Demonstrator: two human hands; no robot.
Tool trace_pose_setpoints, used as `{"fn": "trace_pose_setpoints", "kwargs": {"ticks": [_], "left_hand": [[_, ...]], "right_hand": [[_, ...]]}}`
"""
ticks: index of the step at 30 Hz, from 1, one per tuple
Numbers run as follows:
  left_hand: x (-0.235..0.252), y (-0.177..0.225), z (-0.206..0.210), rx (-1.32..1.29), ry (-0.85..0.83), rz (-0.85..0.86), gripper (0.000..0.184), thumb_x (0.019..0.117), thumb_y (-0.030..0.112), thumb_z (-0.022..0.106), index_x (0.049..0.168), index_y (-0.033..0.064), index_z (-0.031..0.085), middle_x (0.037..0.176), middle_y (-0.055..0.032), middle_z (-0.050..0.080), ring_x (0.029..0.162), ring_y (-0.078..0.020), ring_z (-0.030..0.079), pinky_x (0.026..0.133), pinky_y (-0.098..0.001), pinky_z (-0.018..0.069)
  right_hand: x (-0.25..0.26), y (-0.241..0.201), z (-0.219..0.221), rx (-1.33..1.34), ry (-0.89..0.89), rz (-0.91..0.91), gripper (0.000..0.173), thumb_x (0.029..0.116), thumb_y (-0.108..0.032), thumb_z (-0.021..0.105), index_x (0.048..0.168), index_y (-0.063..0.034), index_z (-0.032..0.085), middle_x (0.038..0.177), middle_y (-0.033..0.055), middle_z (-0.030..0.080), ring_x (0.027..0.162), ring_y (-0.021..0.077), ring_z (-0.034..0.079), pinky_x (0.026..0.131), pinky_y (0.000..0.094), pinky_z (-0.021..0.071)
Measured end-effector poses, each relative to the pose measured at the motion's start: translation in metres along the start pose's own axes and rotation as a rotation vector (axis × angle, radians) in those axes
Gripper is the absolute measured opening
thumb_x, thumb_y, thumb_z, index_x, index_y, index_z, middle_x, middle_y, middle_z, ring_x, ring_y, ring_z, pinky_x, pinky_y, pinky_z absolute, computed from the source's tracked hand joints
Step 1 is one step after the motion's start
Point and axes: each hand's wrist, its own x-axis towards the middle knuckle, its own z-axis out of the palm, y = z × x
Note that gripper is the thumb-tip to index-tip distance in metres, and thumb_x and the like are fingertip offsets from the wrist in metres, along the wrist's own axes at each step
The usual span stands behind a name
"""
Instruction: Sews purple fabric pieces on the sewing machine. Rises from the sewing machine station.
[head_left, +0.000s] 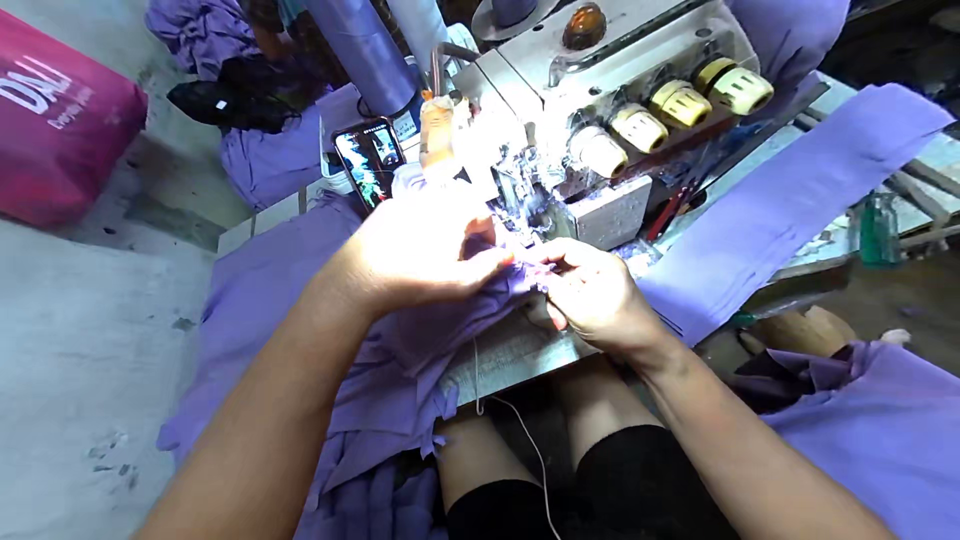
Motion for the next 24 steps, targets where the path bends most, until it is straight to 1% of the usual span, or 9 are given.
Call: {"fn": "trace_pose_setpoints", "kwargs": {"ticks": [4,8,11,15,18,20,21,23,24], "left_hand": [[-0.018,-0.015,-0.006,0.027,0.131,-0.017,0.04,0.098,0.041,0.051,0.075,0.0118,0.066,0.068,-0.0034,0.059,0.067,-0.0197,0.059,0.059,-0.043,0.0436],[-0.028,0.028,-0.014,0.112,0.213,0.106,0.034,0.0983,0.031,0.049,0.075,0.0139,0.068,0.058,0.001,0.053,0.054,-0.0168,0.055,0.054,-0.0398,0.04],[-0.026,0.044,0.002,0.091,0.229,0.159,0.032,0.0981,0.037,0.054,0.08,0.015,0.068,0.06,0.0023,0.053,0.055,-0.0154,0.054,0.053,-0.0364,0.0395],[-0.022,0.038,0.033,0.137,0.122,0.131,0.06,0.0799,0.056,0.074,0.116,0.0085,0.075,0.088,-0.011,0.071,0.087,-0.0342,0.068,0.079,-0.0611,0.047],[-0.025,0.041,0.048,0.258,0.159,0.105,0.035,0.0839,0.024,0.075,0.115,0.0078,0.075,0.103,-0.0157,0.073,0.106,-0.0375,0.069,0.09,-0.0649,0.0475],[-0.025,0.046,0.046,0.285,0.15,0.068,0.023,0.0863,0.011,0.068,0.108,0.0077,0.075,0.115,-0.0188,0.072,0.125,-0.0418,0.061,0.105,-0.0713,0.0355],[-0.024,0.047,0.045,0.288,0.156,0.069,0.015,0.0847,0.008,0.069,0.099,0.0078,0.075,0.101,-0.0165,0.072,0.115,-0.041,0.065,0.101,-0.0707,0.0387],[-0.025,0.053,0.039,0.307,0.119,0.043,0.015,0.0854,0.008,0.07,0.099,0.007,0.076,0.097,-0.0166,0.073,0.106,-0.039,0.069,0.095,-0.0661,0.0464],[-0.025,0.053,0.039,0.308,0.126,0.048,0.011,0.0856,0.008,0.07,0.096,0.0075,0.076,0.086,-0.0127,0.069,0.089,-0.0336,0.07,0.081,-0.0578,0.0526]], "right_hand": [[0.0,0.001,-0.002,0.008,-0.014,0.029,0.016,0.0966,0.003,0.054,0.11,-0.0034,0.061,0.077,-0.0082,0.061,0.052,-0.008,0.05,0.05,0.0085,0.0454],[-0.01,0.002,-0.005,-0.055,-0.055,-0.15,0.026,0.0987,-0.006,0.061,0.124,0.0007,0.059,0.101,-0.0033,0.063,0.065,-0.0102,0.053,0.058,0.0068,0.0472],[-0.018,0.005,-0.005,-0.139,-0.016,-0.333,0.014,0.0986,-0.006,0.061,0.104,0.0046,0.069,0.092,-0.0009,0.062,0.072,-0.0092,0.055,0.065,0.0063,0.0489],[-0.022,0.008,-0.007,-0.267,0.037,-0.463,0.011,0.0968,-0.005,0.063,0.093,0.0026,0.07,0.095,0.0036,0.062,0.087,-0.0064,0.058,0.08,0.0071,0.0486],[-0.021,0.011,-0.01,-0.344,0.036,-0.536,0.013,0.098,-0.008,0.064,0.091,0.0012,0.069,0.111,0.0085,0.06,0.101,-0.0039,0.059,0.089,0.0092,0.0496],[-0.021,0.013,-0.013,-0.356,0.036,-0.568,0.012,0.0978,-0.006,0.063,0.092,0.003,0.07,0.102,0.0094,0.067,0.096,-0.0018,0.063,0.087,0.0108,0.051],[-0.021,0.013,-0.014,-0.355,0.029,-0.57,0.012,0.0981,-0.005,0.061,0.093,0.0034,0.069,0.095,0.008,0.069,0.092,-0.0021,0.064,0.085,0.0104,0.0509],[-0.022,0.012,-0.016,-0.347,0.028,-0.557,0.012,0.0981,-0.004,0.06,0.093,0.0039,0.068,0.09,0.0061,0.068,0.088,-0.0031,0.063,0.083,0.0097,0.0506],[-0.022,0.012,-0.016,-0.341,0.033,-0.556,0.012,0.0983,-0.004,0.06,0.094,0.0038,0.068,0.09,0.0055,0.068,0.09,-0.0035,0.063,0.084,0.0098,0.0507]]}}
